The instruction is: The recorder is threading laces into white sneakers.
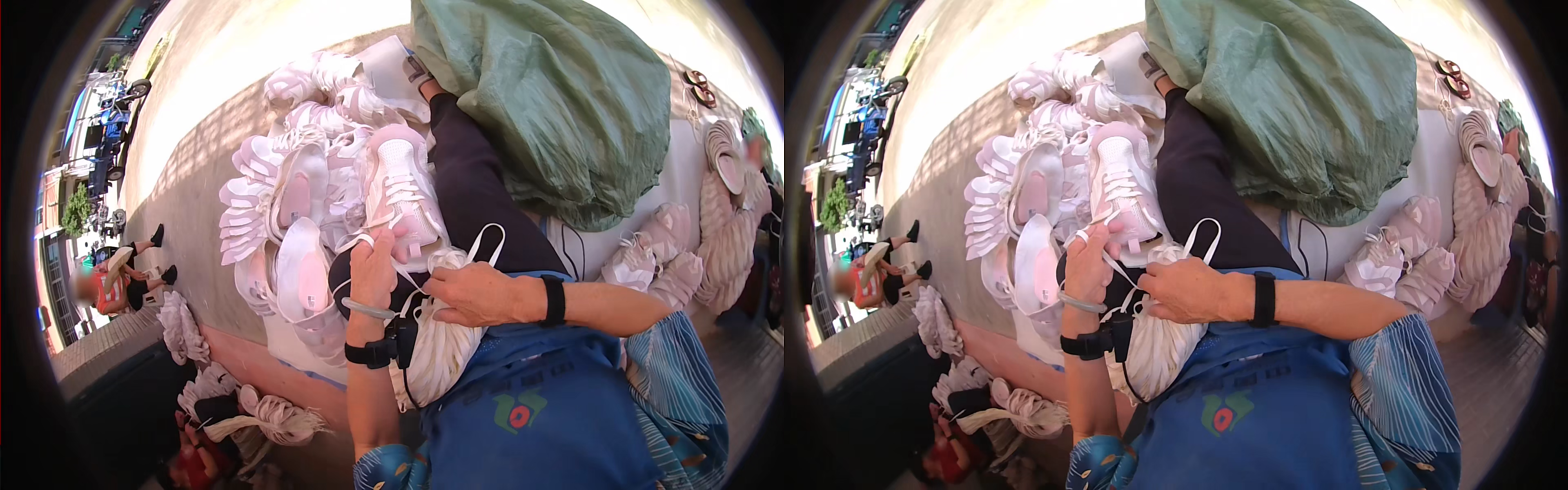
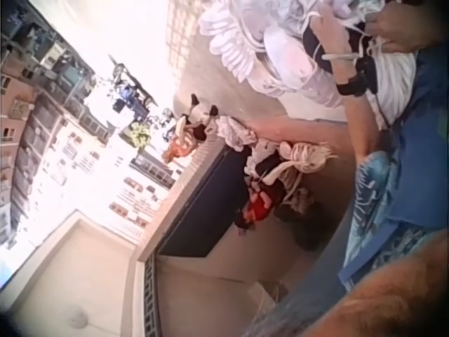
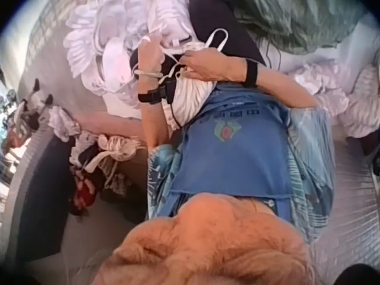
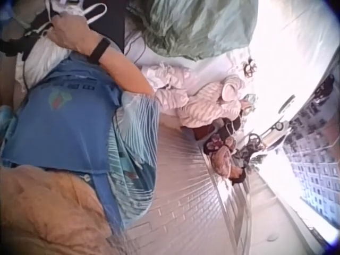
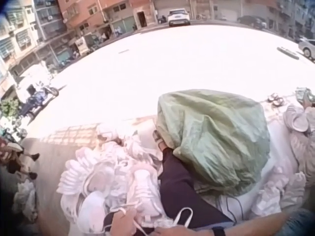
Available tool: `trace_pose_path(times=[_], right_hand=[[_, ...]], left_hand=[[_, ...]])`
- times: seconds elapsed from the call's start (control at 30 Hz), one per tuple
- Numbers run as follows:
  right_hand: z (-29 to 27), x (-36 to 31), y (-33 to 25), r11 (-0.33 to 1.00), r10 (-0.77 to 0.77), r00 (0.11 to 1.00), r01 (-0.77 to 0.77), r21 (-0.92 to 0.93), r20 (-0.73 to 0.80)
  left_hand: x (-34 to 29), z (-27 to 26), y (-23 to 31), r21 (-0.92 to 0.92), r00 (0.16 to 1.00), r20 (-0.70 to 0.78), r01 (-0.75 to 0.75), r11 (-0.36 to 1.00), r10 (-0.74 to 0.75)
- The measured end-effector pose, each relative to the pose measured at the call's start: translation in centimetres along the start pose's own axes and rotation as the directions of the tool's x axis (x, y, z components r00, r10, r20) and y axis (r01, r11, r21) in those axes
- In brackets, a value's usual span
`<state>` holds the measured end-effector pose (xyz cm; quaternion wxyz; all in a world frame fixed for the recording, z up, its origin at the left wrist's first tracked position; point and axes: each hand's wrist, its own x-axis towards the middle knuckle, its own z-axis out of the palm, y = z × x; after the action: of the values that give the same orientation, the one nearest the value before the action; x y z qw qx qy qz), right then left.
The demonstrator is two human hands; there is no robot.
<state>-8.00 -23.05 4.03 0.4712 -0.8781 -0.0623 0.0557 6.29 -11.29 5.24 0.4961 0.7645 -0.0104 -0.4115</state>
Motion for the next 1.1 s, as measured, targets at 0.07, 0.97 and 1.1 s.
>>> trace_pose_path(times=[0.07, 0.97, 1.1], right_hand=[[0.7, -1.3, -0.5, 0.983, 0.067, 0.995, -0.054, -0.175, 0.071], [-8.7, 0.7, -4.4, 0.992, -0.032, 0.979, 0.007, -0.126, -0.201], [-4.5, 6.1, -5.1, 0.961, -0.238, 0.912, 0.272, 0.057, -0.334]], left_hand=[[-0.2, -0.6, 0.8, -0.103, 0.997, 0.025, 0.077, 0.992, -0.074], [-0.5, -2.3, -0.5, 0.118, 0.993, -0.011, -0.116, 0.986, 0.118], [0.0, -4.0, -1.5, -0.055, 0.982, -0.037, -0.188, 0.981, 0.186]])
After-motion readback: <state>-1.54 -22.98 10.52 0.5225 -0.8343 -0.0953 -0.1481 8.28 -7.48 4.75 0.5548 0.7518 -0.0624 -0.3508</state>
